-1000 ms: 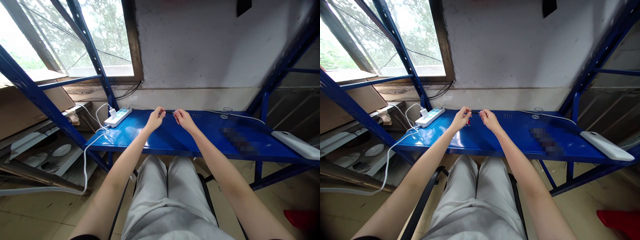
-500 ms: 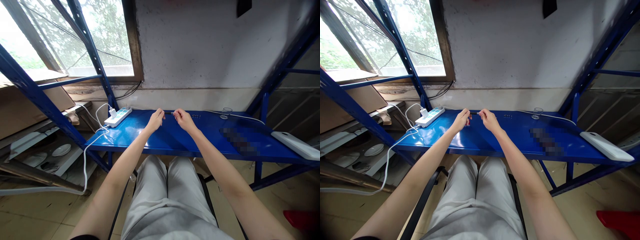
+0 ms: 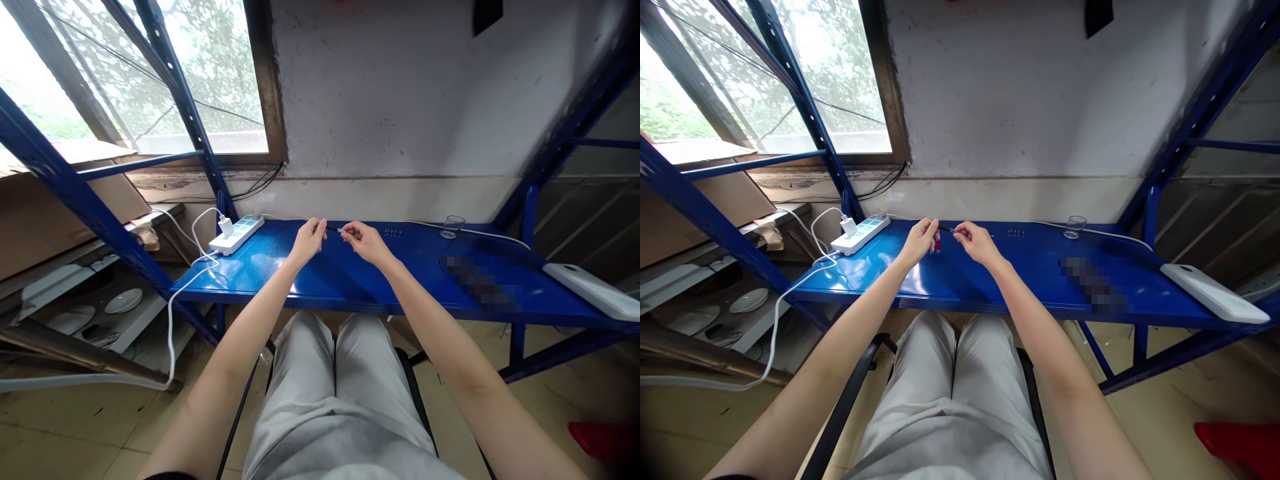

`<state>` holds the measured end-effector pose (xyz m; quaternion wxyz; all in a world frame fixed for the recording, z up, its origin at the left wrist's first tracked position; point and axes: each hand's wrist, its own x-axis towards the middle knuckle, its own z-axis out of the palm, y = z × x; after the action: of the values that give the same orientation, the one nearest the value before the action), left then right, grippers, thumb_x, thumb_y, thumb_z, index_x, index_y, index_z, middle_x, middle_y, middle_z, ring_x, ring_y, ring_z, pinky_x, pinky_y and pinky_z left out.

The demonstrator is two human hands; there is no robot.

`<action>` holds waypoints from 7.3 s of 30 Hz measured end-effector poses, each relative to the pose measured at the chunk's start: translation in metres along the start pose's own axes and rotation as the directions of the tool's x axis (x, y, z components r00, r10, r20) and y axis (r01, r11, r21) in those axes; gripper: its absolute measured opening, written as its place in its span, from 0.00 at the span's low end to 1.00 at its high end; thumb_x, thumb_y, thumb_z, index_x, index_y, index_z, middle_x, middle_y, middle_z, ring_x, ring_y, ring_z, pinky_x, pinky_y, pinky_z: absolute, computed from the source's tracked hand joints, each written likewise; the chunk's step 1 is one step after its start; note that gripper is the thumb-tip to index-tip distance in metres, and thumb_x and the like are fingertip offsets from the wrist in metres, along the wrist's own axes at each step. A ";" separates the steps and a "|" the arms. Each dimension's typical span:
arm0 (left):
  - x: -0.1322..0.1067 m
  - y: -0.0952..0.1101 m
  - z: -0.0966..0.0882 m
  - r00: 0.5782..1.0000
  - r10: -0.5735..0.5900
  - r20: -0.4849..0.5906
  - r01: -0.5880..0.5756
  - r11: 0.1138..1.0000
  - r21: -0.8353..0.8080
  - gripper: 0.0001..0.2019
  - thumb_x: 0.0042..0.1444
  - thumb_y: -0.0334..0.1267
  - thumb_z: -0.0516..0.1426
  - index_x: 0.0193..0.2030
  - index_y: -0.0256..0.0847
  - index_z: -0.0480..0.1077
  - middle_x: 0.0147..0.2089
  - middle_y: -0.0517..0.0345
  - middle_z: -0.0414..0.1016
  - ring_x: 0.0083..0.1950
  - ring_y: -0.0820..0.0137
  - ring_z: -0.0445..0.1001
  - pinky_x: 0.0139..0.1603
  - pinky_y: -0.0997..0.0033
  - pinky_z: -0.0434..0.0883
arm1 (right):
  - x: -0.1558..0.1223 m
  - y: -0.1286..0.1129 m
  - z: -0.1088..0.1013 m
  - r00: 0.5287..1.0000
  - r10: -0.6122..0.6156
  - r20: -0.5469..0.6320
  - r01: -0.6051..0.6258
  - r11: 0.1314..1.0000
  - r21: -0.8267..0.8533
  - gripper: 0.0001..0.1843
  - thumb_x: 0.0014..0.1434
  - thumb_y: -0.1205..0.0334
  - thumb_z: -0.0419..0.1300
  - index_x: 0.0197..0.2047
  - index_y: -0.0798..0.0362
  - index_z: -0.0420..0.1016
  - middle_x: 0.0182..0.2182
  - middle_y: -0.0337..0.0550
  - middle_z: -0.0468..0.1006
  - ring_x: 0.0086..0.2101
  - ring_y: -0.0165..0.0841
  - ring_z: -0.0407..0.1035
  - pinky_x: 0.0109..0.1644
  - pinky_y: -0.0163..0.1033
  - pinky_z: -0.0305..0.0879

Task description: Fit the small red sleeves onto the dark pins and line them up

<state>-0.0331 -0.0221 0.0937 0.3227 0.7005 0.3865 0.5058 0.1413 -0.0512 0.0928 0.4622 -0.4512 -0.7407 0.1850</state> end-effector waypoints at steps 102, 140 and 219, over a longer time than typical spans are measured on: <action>-0.044 -0.066 0.051 0.980 -0.194 0.043 0.195 0.981 -0.019 0.14 0.57 0.46 0.49 0.32 0.38 0.68 0.24 0.60 0.69 0.20 0.78 0.63 0.22 0.78 0.62 | 0.028 0.147 0.006 0.838 0.520 -0.167 -0.540 0.743 -0.396 0.11 0.51 0.58 0.61 0.30 0.57 0.78 0.28 0.51 0.77 0.29 0.37 0.71 0.31 0.38 0.64; 0.017 -0.062 0.024 0.939 -0.335 0.079 0.095 0.474 0.876 0.17 0.61 0.30 0.40 0.54 0.29 0.60 0.46 0.37 0.72 0.50 0.59 0.72 0.50 0.63 0.66 | -0.003 0.041 -0.004 0.948 0.292 0.129 -0.240 0.919 -0.314 0.17 0.57 0.51 0.52 0.31 0.54 0.76 0.26 0.45 0.75 0.23 0.29 0.65 0.29 0.36 0.59; 0.014 -0.010 0.025 0.992 -0.068 -0.106 0.060 0.995 -0.082 0.13 0.48 0.42 0.60 0.36 0.33 0.72 0.31 0.53 0.75 0.26 0.78 0.69 0.27 0.78 0.67 | 0.004 0.040 -0.030 0.941 0.269 -0.208 -0.272 0.962 0.011 0.14 0.52 0.54 0.58 0.36 0.57 0.73 0.29 0.46 0.75 0.27 0.29 0.67 0.33 0.35 0.64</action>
<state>-0.0090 -0.0066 0.0845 0.3445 0.6458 0.4056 0.5475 0.1862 -0.0317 0.0827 0.5031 -0.5695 -0.6210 0.1920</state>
